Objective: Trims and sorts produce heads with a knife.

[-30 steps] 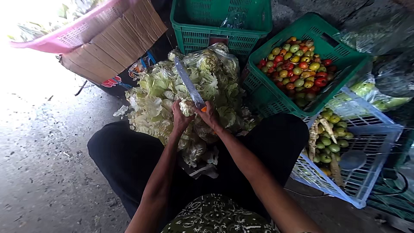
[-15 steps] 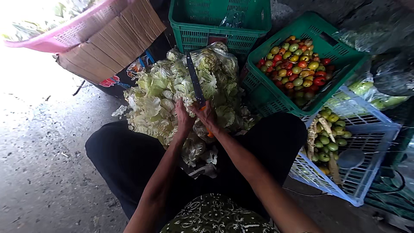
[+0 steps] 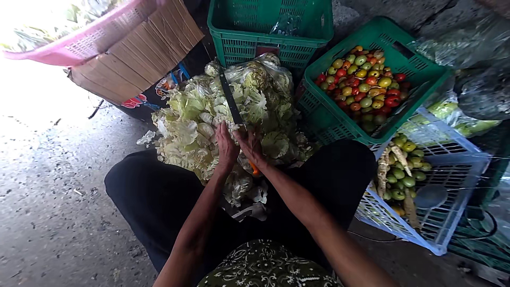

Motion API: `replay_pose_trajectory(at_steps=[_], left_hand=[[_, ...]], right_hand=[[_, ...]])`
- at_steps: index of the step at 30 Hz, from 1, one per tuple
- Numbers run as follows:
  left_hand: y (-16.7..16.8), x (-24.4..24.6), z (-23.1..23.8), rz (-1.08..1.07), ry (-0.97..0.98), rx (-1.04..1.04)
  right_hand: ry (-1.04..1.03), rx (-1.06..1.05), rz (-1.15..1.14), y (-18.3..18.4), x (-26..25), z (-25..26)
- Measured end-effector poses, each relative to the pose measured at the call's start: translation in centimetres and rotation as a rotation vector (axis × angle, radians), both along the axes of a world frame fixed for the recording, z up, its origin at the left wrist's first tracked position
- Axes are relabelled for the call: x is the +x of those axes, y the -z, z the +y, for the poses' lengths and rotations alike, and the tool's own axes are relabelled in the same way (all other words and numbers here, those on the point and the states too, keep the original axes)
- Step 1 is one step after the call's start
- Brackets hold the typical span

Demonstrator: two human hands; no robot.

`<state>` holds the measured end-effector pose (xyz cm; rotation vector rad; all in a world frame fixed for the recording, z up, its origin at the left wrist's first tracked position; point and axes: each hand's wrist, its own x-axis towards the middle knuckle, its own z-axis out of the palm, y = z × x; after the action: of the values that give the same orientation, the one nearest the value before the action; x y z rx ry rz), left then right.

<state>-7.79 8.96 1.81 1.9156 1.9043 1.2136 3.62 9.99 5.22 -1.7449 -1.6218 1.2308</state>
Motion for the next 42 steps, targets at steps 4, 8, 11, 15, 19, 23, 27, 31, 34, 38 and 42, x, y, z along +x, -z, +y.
replay_pose_trajectory(at_steps=[4, 8, 11, 15, 19, 23, 27, 31, 34, 38, 42], left_hand=[[0.3, -0.3, 0.3, 0.026, 0.0, -0.057], [0.1, -0.9, 0.2, -0.18, 0.023, -0.169], [0.2, -1.3, 0.3, -0.386, 0.012, -0.195], [-0.4, -1.1, 0.2, -0.609, -0.024, -0.2], [-0.6, -1.6, 0.3, -1.011, -0.019, -0.259], [-3.1, -2.3, 0.8, -1.558, 0.031, -0.443], [-4.1, -2.5, 0.8, -1.821, 0.039, -0.491], [-4.9, -2.8, 0.9, -1.562, 0.159, -0.552], [-7.8, -4.5, 1.4, -0.985, 0.309, -0.733], [-12.7, -5.0, 2.7, -0.761, 0.33, -0.807], [-15.4, -5.6, 3.4, -0.588, 0.22, -0.77]], right_hand=[[-0.008, -0.029, -0.009, -0.2, 0.2, 0.5], [-0.048, -0.228, 0.252, -0.7, 1.5, 1.3], [-0.036, -0.226, 0.293, -1.5, 2.3, 3.2], [-0.08, -0.072, -0.144, -3.2, 3.7, 4.0], [-0.054, 0.046, -0.337, -2.0, 3.4, 2.6], [-0.054, 0.027, -0.413, 0.2, 3.5, 3.6], [-0.024, 0.158, -0.378, -0.2, 3.2, 3.6], [0.061, 0.052, 0.219, -2.9, 1.8, 3.6], [-0.029, -0.314, 0.606, -6.4, 2.0, 4.3], [-0.04, -0.521, 0.7, -7.9, 2.3, 5.7], [0.003, -0.626, 0.803, -8.6, 2.5, 5.6]])
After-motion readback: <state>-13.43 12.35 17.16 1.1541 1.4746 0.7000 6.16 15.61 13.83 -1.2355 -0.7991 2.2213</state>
